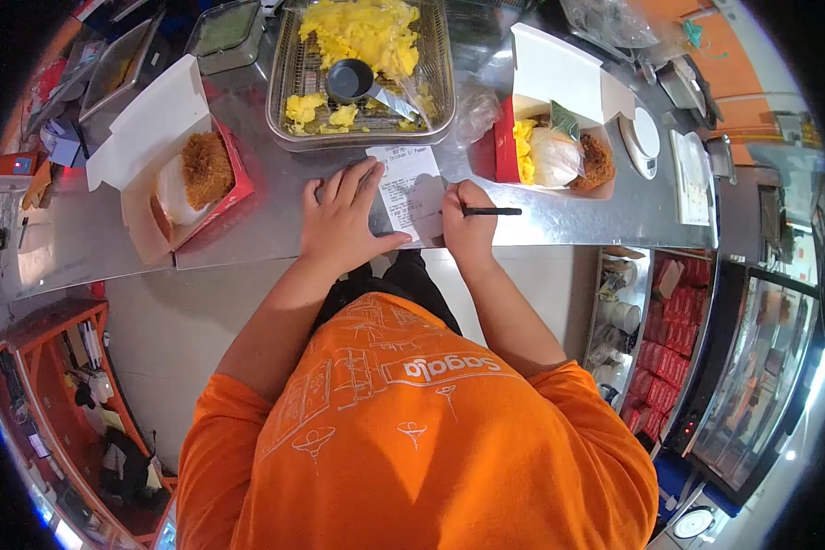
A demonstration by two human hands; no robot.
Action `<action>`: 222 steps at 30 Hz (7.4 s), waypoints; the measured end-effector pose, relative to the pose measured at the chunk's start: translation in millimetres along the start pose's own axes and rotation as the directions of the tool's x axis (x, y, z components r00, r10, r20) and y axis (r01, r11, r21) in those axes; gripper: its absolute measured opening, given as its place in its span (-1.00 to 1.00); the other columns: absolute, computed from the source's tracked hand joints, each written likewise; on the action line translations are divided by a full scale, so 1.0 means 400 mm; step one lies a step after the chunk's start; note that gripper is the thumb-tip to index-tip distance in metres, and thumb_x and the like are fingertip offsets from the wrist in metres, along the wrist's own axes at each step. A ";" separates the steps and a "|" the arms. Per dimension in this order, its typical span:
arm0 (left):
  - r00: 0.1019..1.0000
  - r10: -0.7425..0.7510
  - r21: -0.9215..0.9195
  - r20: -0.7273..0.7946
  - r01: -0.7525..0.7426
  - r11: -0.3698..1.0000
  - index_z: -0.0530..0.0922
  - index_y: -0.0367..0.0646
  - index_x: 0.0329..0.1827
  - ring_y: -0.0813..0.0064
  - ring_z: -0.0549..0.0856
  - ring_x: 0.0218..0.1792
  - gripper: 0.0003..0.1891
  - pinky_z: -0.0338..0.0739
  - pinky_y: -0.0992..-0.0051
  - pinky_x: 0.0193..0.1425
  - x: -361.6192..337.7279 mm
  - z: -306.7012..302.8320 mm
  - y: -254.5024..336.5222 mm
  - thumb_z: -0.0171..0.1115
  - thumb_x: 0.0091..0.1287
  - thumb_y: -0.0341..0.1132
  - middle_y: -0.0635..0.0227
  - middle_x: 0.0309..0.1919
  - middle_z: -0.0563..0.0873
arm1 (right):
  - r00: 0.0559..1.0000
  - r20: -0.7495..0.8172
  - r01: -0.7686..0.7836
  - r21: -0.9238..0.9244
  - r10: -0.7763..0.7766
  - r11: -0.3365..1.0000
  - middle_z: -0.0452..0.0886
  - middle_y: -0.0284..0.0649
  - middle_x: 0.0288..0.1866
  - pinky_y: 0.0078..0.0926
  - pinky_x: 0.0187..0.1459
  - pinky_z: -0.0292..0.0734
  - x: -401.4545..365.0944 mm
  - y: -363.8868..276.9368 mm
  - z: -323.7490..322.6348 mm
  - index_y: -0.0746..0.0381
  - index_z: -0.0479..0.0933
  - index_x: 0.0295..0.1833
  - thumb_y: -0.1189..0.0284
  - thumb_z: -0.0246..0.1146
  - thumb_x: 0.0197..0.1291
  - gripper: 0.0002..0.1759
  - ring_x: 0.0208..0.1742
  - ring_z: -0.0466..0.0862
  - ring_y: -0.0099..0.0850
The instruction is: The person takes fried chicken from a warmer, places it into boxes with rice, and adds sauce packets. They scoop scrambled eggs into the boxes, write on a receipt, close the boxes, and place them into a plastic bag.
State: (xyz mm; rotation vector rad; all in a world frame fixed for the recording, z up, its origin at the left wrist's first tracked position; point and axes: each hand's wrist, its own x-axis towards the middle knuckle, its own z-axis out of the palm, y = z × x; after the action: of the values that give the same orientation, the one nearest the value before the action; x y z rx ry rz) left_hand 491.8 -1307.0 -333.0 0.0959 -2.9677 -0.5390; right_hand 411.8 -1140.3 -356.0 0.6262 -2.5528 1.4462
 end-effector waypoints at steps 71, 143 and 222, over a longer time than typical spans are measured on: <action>0.970 -0.131 -0.625 0.204 0.232 0.746 0.37 -0.27 0.18 0.33 0.43 0.16 -0.59 0.28 0.46 0.22 0.489 -0.093 0.313 -0.01 0.22 -0.58 0.10 0.16 0.42 | 0.818 0.575 0.016 0.037 -0.034 0.999 0.50 -0.17 -0.01 -0.40 0.10 0.36 0.542 0.329 -0.644 0.23 0.50 -0.01 0.51 0.01 0.12 -0.69 0.06 0.47 -0.30; 0.994 0.106 -0.897 0.020 -0.029 0.441 -0.19 -0.24 0.43 0.32 0.10 0.37 -0.29 -0.05 0.34 0.40 0.150 0.204 0.550 -0.03 0.36 -0.21 0.17 0.40 0.05 | 0.916 0.395 -0.267 0.469 0.070 0.842 0.42 -0.04 0.13 -0.41 0.04 0.40 0.025 0.357 -0.806 0.23 0.02 0.39 0.28 0.29 0.07 -0.16 0.04 0.51 -0.30; 0.968 -0.241 -0.790 -0.073 0.091 0.606 0.01 -0.24 0.37 0.32 0.20 0.32 -0.37 0.09 0.32 0.35 0.183 0.230 0.560 0.00 0.35 -0.13 0.24 0.33 0.14 | 0.756 0.646 -0.264 0.450 -0.107 0.853 0.28 -0.07 0.20 -0.42 0.13 0.31 0.161 0.468 -0.849 0.07 0.09 0.39 0.37 0.16 0.14 -0.31 0.12 0.38 -0.25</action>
State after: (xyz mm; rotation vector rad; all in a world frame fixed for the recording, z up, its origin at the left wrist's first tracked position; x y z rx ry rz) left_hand 398.3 -1072.0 -331.0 0.3130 -2.2861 -1.7018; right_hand 247.5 -787.0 -303.5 1.3276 -2.6409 2.3350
